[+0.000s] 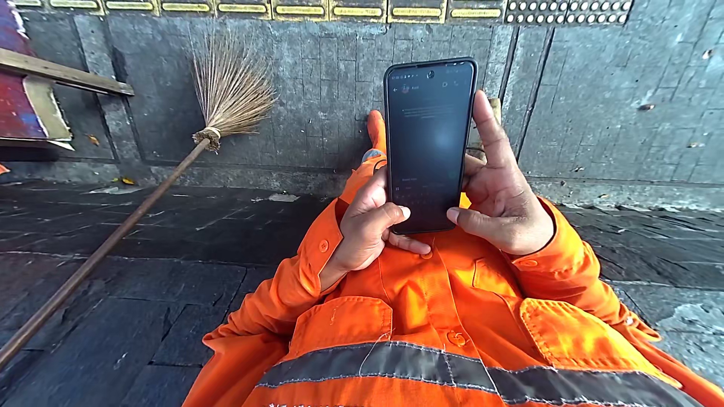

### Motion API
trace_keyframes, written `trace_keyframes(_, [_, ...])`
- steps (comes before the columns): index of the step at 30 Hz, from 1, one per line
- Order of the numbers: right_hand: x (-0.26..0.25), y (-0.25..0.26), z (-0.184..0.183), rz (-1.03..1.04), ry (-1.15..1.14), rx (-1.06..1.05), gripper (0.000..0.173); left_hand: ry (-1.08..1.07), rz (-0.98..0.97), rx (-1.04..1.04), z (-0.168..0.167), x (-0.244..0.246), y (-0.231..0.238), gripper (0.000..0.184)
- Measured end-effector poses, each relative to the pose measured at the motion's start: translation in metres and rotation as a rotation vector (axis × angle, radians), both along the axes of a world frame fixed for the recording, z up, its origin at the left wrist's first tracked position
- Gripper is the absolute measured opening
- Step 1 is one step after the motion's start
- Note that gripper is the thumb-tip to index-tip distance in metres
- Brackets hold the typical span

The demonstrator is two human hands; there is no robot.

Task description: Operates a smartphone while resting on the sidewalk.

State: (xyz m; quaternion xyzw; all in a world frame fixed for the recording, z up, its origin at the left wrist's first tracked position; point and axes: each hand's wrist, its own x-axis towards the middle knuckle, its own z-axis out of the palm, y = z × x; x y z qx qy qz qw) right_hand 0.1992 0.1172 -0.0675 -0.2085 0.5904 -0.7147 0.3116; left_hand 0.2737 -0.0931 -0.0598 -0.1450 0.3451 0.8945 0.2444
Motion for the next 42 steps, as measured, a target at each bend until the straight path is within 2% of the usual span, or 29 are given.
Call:
trace_keyframes(19, [0.005, -0.002, 0.001, -0.027, 0.048, 0.009, 0.119, 0.013, 0.003, -0.002, 0.0, 0.002, 0.001, 0.047])
trace_keyframes(32, [0.01, -0.016, 0.002, -0.124, 0.117, 0.053, 0.121, 0.058, 0.009, -0.041, 0.002, -0.001, 0.001, 0.047])
trace_keyframes(42, [0.009, -0.02, 0.001, -0.13, 0.122, 0.044, 0.118, 0.017, 0.05, -0.158, 0.002, -0.004, 0.006, 0.037])
